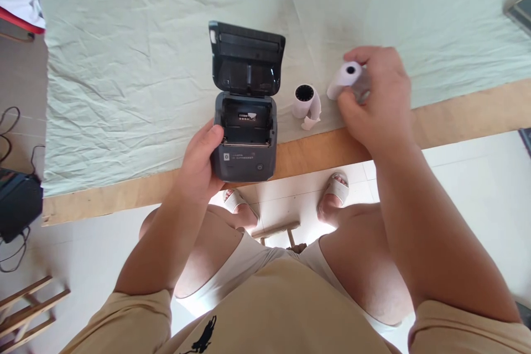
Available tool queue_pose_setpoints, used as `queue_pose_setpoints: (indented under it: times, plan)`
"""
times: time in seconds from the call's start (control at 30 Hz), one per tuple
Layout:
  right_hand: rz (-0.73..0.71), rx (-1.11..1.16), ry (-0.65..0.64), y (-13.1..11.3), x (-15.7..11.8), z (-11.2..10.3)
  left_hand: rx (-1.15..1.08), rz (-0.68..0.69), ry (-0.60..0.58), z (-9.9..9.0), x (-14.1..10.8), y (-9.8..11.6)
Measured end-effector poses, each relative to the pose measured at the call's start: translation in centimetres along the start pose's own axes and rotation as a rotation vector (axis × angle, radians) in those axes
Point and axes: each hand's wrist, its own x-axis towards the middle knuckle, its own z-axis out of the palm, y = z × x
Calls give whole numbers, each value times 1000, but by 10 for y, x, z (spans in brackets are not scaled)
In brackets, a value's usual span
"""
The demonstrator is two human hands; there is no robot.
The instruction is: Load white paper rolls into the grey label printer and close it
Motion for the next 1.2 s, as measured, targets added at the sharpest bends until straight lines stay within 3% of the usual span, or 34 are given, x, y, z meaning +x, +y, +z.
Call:
queue_pose_setpoints:
  times: [0.27,0.47,0.57,0.63,0.7,0.77,0.83,0.87,0.93,1.0,1.07,1.2]
  plan:
    - [118,22,4,-6,2,8,-3,1,18,0,1,-1]
    - [33,23,-16,-8,-3,8,1,-3,25,-3,1,-3]
    - [78,34,-18,-5,-1,9,-4,8,34,-2,1,-3]
    - [82,99,57,-4,2,8,4,11,37,-2,1,-3]
    - [11,208,228,-9,4,5,20,8,38,-2,1,-3]
    - [-116,308,413,-25,2,1,23,12,38,-2,1,-4]
    - [-241,354,450,-52,-4,-1,9,30,29,-3,1,-4]
    - [-317,361,393,-69,-8,-2,0,38,22,-3,1,-4]
    - [-313,327,160,-101,-16,-1,-6,43,17,-2,1,-4]
    - [-365,283,105,-123,-21,3,2,36,23,-1,1,-3]
    - [-391,212,55,-132,-21,8,5,29,24,0,0,-2]
    - [-364,167,-87,-125,-15,17,-9,19,3,1,-1,1]
